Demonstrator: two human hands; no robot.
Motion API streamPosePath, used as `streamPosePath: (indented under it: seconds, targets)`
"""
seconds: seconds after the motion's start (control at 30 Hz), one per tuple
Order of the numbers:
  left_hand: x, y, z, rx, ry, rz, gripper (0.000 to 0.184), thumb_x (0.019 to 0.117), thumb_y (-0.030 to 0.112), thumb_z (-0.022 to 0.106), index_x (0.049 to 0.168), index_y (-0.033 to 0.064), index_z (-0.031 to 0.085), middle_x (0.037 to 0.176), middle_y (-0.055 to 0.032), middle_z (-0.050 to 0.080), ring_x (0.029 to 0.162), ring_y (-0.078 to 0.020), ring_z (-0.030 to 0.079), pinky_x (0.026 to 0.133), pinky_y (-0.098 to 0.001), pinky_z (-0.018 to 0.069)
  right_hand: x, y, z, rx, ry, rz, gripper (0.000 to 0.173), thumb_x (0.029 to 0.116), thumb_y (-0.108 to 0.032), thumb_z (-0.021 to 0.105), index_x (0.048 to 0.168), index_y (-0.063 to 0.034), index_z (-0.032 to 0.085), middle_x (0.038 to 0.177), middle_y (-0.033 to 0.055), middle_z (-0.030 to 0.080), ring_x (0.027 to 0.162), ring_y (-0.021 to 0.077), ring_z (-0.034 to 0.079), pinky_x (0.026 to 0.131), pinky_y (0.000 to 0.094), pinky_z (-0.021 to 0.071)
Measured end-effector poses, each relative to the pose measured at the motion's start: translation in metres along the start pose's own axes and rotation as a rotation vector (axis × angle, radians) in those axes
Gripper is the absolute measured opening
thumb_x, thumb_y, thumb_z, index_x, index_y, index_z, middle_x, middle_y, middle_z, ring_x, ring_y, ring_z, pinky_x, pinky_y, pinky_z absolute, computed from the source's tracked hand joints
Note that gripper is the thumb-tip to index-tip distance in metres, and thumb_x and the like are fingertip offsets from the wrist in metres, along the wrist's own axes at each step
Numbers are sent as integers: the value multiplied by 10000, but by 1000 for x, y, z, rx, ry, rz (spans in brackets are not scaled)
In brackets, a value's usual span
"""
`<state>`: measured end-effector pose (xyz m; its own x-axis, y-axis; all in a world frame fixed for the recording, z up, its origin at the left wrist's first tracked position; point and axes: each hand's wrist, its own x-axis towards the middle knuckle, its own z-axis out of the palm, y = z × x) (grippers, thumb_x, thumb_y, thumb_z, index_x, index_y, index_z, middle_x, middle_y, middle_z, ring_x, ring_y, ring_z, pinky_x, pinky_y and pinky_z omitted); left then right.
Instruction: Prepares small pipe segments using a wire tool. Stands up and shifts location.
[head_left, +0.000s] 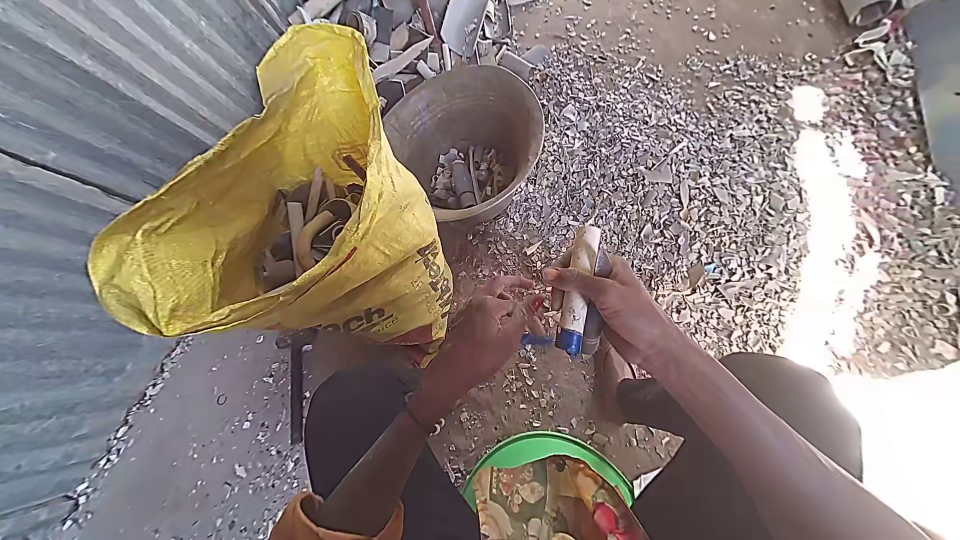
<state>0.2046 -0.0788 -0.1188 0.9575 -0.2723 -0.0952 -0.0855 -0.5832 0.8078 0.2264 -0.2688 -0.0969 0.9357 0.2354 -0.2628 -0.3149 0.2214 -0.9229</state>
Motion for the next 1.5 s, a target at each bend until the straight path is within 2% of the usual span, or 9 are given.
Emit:
streamPosePath:
  seconds: [0.07,0.2,0.3,0.43,0.6,0.9,1.0,1.13,1.5]
  targets:
    - [2,-5,2,170,-21,56,257,1012,314,616,1075,128,782,1304,-52,673,1196,-177,626,1018,-402,495,1,0,-3,-3,23,-8,121,1008,-69,598,905,-32,649,666,55,670,558,86,640,541,198,543]
    - [2,-1,-6,217,-83,-5,148,878,242,800,955,118,775,1025,-25,738,919,-126,672,840,-331,537,2,-2,-3,36,59,2,178,1036,-101,575,891,-31,650,662,60,658,536,84,616,525,191,527]
    - [3,4,-9,253,-262,-117,193,876,167,797,1021,89,696,921,-28,704,809,-143,653,769,-354,530,1,-3,-2,50,68,12,186,1038,-86,571,883,-30,657,650,59,656,524,83,609,519,193,525]
    - [4,2,-11,328,-498,-174,247,943,211,738,1169,123,690,1090,-39,742,949,-208,706,887,-469,540,2,-3,0,45,67,31,174,1036,-101,584,896,-25,653,667,55,656,541,86,615,530,202,532]
    - [-2,-2,-4,27,-63,153,345,942,329,692,1195,95,685,1085,8,717,821,-41,674,707,-220,566,4,2,3,82,148,6,223,1058,-213,575,944,-38,653,673,47,650,516,84,599,503,202,529]
    - [2,-2,8,-271,327,512,283,928,241,755,1180,118,715,1172,-6,682,874,-42,683,720,-208,603,1,7,16,307,54,59,164,1046,-237,584,1058,-79,628,663,40,592,500,81,561,494,197,514]
    - [2,-1,-7,-358,402,462,360,959,332,708,1237,107,667,1100,75,711,756,7,653,657,-180,574,-4,1,9,298,-155,-59,211,1026,-177,494,1185,-110,616,683,19,596,506,65,559,488,190,508]
    - [1,-5,-16,-414,407,465,415,917,377,742,1217,95,694,1031,90,724,704,20,642,624,-163,575,-4,-4,4,288,-189,-131,169,1070,-208,485,1073,-106,620,745,34,626,515,65,563,495,185,525]
    - [-2,-1,-7,-185,483,599,442,843,131,827,1258,78,685,1141,17,705,828,2,666,690,-153,577,-5,0,8,275,-99,-86,186,1072,-258,513,1015,-118,621,677,23,584,481,60,529,469,180,500]
